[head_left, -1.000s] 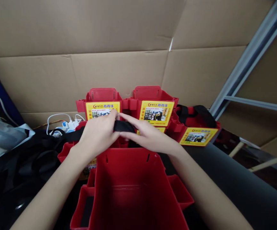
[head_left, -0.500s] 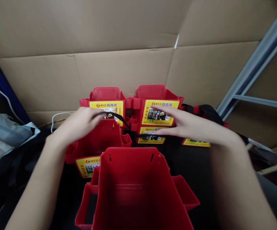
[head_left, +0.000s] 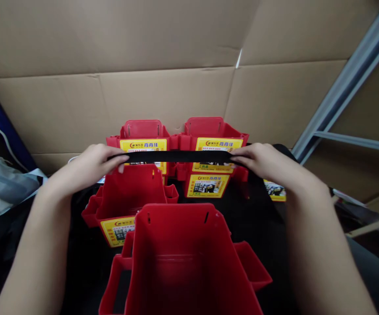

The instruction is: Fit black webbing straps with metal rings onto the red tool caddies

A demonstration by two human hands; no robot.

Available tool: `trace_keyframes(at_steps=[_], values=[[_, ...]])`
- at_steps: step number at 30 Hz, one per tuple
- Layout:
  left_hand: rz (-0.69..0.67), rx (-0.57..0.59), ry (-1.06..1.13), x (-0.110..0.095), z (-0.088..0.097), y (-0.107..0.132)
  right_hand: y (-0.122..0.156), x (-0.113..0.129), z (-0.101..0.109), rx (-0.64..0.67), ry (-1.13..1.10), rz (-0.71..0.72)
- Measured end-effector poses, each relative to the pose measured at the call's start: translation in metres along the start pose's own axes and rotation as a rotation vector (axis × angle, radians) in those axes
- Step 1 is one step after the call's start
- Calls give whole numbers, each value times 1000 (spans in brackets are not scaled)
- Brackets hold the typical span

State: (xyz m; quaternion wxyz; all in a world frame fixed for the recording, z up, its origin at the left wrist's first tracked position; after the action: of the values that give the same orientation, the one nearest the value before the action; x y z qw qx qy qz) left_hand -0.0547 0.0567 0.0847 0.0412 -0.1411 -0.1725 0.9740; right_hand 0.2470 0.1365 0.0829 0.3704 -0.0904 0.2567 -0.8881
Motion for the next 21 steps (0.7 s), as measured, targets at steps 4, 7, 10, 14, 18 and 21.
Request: trace_keyframes(at_steps=[4,7,10,14,18,21], values=[[6,-37,-18,-15,0,8,5,18,-3,73,-117,39],[-136,-6,7,-62,-26,13,-8,93,-10,-1,-411,262],[-244,8,60,-96,-46,17,-20,143,-23,-42,-556,369],[-260,92,223,-96,-50,14,-23,136,-42,87,-643,358],[-140,26,253,-78,-39,6,-15,100,-40,192,-672,308],[-114,27,282,-82,-38,10,-11,90,-32,183,-773,293]])
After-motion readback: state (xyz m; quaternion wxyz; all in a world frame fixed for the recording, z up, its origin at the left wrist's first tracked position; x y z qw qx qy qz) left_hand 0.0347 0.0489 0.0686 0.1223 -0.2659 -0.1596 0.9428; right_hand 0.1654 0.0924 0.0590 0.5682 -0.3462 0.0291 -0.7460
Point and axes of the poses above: each hand's wrist, its own y-axis away from the middle knuckle, its own z-axis out of the back of the hand, x = y × z, the point moved 9 cm from there along -y, towards the middle knuckle, and after that the axes turned 14 degrees about z, right-handed, at the moved point
